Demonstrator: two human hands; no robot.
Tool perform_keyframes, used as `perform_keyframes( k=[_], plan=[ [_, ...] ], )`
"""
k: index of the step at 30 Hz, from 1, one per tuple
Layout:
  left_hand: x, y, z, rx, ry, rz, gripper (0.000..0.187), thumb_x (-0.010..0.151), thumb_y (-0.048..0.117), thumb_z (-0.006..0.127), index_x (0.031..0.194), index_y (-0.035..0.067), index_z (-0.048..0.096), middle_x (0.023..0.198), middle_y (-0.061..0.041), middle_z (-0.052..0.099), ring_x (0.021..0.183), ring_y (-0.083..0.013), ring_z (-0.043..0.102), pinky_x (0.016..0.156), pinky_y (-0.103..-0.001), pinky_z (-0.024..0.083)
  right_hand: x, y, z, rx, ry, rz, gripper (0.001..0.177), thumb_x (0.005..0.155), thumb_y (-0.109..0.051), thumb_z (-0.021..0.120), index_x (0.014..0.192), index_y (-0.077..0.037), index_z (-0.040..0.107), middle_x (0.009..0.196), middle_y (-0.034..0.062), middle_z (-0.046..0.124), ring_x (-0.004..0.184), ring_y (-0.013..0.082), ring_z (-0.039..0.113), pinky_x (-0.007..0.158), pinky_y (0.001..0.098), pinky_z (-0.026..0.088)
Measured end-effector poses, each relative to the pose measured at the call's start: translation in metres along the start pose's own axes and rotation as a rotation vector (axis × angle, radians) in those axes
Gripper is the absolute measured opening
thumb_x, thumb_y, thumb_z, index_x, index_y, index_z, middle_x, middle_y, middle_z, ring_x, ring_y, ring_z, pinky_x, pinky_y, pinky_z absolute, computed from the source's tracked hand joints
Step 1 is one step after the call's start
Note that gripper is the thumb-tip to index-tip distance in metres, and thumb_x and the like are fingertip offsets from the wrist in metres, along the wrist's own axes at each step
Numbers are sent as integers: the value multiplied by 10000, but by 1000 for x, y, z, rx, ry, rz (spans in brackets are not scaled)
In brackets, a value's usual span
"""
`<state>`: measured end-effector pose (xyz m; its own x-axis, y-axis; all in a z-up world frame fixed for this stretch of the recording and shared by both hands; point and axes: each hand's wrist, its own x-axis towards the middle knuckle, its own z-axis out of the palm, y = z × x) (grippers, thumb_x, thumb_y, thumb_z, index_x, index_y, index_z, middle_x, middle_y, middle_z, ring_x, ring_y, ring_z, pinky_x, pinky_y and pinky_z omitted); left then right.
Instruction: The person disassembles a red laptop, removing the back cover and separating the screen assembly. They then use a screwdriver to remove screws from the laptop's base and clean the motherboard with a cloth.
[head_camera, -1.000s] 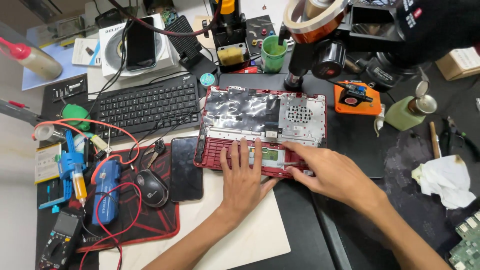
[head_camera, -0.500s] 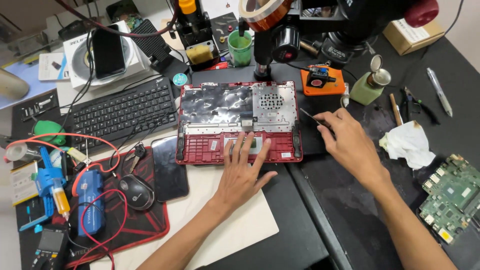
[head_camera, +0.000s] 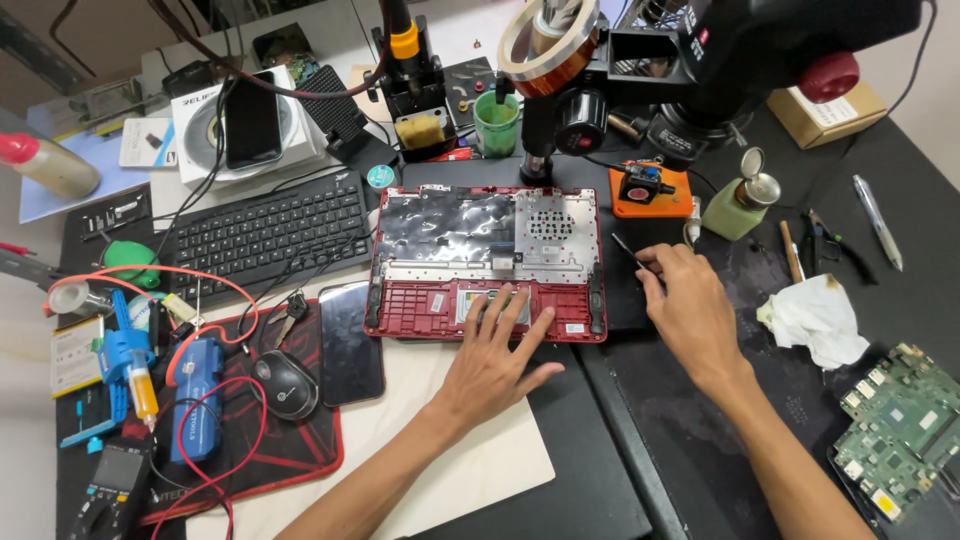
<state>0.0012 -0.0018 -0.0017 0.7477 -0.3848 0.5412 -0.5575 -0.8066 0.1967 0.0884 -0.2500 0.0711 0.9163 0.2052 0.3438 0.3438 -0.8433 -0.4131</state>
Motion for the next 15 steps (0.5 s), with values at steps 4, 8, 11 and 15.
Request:
perform_keyframes(
  k=[4, 8, 11, 15],
  plan=[
    [0, 1, -1, 3, 7, -1, 735, 948, 528, 685, 1492, 68, 505, 1486, -263, 445, 1423, -436, 374, 1192, -605, 259, 2, 0, -1, 71, -5, 7, 188, 923, -111, 703, 1096, -37, 696, 965, 141, 684, 947, 349, 659, 813, 464, 514],
    [1, 0, -3, -5, 29, 7, 735, 936, 531, 695, 1468, 53, 525, 1444, -264, 461, 1406, -443, 379, 1184, -612, 255, 4, -6, -5, 147, -43, 89, 180, 912, -109, 697, 1078, -40, 686, 995, 129, 677, 913, 309, 694, 793, 438, 540],
    [3, 1, -6, -33, 28, 9, 684, 941, 506, 708, 1425, 45, 561, 1426, -245, 482, 1400, -422, 395, 1187, -591, 269, 0, -3, -6, 109, -30, 83, 182, 905, -106, 711, 1073, -40, 691, 981, 137, 666, 915, 323, 685, 779, 448, 536],
    [12, 3, -9, -48, 47, 9, 613, 939, 477, 724, 1365, 54, 602, 1378, -195, 516, 1359, -376, 436, 1165, -556, 305, 2, -1, -5, 124, -25, 29, 186, 914, -113, 716, 1083, -42, 688, 979, 140, 654, 905, 323, 687, 783, 439, 542]
  ],
)
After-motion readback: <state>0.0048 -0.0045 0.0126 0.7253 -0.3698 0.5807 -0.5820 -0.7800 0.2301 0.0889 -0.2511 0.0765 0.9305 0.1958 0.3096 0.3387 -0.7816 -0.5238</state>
